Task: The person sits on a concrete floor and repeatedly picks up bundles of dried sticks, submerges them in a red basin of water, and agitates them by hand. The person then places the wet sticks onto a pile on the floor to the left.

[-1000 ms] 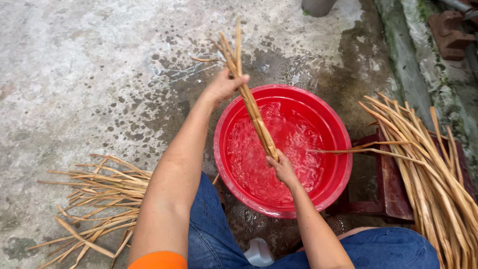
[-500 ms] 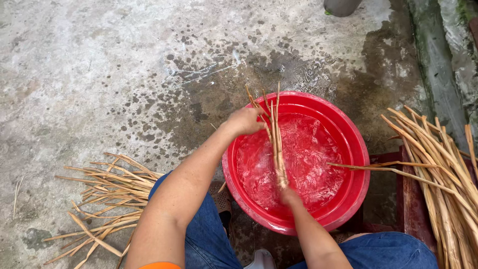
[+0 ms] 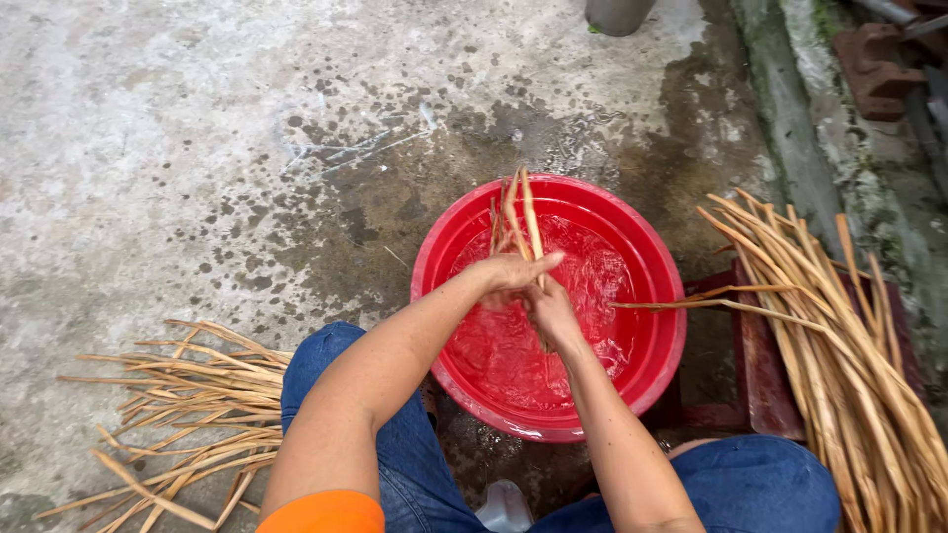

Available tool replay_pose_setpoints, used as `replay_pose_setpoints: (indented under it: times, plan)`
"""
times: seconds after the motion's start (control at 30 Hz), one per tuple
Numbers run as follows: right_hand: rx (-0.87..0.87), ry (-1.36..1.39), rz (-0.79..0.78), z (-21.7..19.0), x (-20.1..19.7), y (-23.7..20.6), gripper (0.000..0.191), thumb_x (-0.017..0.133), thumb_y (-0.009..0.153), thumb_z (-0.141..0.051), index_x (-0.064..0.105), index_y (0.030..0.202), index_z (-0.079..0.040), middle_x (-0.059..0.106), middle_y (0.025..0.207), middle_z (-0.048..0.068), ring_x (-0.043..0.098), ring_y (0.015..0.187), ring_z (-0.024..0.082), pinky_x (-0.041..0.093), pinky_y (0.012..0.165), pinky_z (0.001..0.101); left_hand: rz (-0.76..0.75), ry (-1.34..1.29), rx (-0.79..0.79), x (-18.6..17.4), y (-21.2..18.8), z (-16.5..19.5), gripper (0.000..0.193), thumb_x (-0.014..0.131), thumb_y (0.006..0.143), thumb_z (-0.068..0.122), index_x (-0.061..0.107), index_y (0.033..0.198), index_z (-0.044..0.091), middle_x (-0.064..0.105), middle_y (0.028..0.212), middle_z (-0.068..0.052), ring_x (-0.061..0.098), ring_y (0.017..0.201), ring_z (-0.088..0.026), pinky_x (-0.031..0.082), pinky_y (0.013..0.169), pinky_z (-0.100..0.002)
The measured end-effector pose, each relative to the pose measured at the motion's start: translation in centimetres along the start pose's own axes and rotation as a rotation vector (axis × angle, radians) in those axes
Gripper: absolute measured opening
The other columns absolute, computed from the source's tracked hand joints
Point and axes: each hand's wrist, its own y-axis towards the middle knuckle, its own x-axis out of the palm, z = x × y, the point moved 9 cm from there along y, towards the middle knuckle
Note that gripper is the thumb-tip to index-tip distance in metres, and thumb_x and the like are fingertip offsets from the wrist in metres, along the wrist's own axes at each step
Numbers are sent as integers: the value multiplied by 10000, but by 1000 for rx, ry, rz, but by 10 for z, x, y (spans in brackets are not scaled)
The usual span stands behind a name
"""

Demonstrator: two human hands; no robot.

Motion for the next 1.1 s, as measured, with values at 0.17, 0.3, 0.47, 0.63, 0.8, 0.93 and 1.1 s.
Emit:
replay_pose_setpoints:
  times: [0.17, 0.3, 0.47, 0.63, 0.8, 0.93, 1.1]
  plan:
    - [-186, -273, 29, -60, -5, -59, 357, 394, 1049, -157, 399, 1379, -22, 598, 786, 88, 531, 546, 158, 444, 409, 274, 234, -661, 203, 0, -9, 39, 843, 738, 857, 131, 185, 1474, -24, 702, 1044, -232, 728, 779, -276, 664, 622, -355]
    - [-370, -512, 64, -98, -4, -103, 415, 422, 1043, -157, 344, 1419, -1, 595, 736, 111, 578, 559, 197, 468, 429, 290, 150, -872, 316, -11, -30, 63, 508, 644, 922, 9, 412, 1369, -55, 690, 1002, -216, 695, 688, -228, 634, 582, -312]
    - [-353, -741, 89, -114, -28, -146, 468, 450, 1048, -177, 329, 1483, -57, 618, 711, 130, 603, 547, 242, 513, 457, 369, 195, -1039, 302, -45, -66, 81, 314, 490, 1013, 164, 547, 1264, -16, 681, 869, -146, 683, 614, -194, 635, 549, -304]
    - [-385, -751, 24, -109, -31, -173, 499, 447, 1047, -153, 300, 1520, -92, 638, 756, 133, 645, 560, 236, 597, 477, 413, 311, -1372, 384, -90, -96, 79, 232, 549, 971, 165, 623, 1180, 97, 643, 733, -81, 586, 511, -150, 538, 450, -265]
    - [-411, -598, -42, -100, -37, -180, 519, 517, 1013, -161, 356, 1506, -136, 667, 777, 147, 677, 626, 242, 541, 564, 437, 310, -1377, 389, -113, -90, 68, 181, 567, 995, 188, 602, 1069, 27, 640, 737, -91, 563, 510, -146, 530, 449, -259]
    - [-524, -610, -93, -100, -43, -186, 503, 540, 1015, -172, 378, 1490, -140, 687, 837, 141, 705, 681, 222, 555, 615, 415, 508, -1470, 421, -160, -100, 46, 161, 608, 1020, 154, 591, 1113, 24, 634, 747, -80, 559, 528, -134, 520, 457, -249]
    - [-426, -514, -156, -78, -56, -159, 495, 544, 1013, -156, 420, 1490, -123, 687, 869, 141, 683, 732, 198, 557, 667, 400, 653, -1322, 439, -193, -108, 35, 234, 473, 1066, 251, 591, 1098, 51, 634, 745, -77, 639, 593, -172, 625, 516, -300]
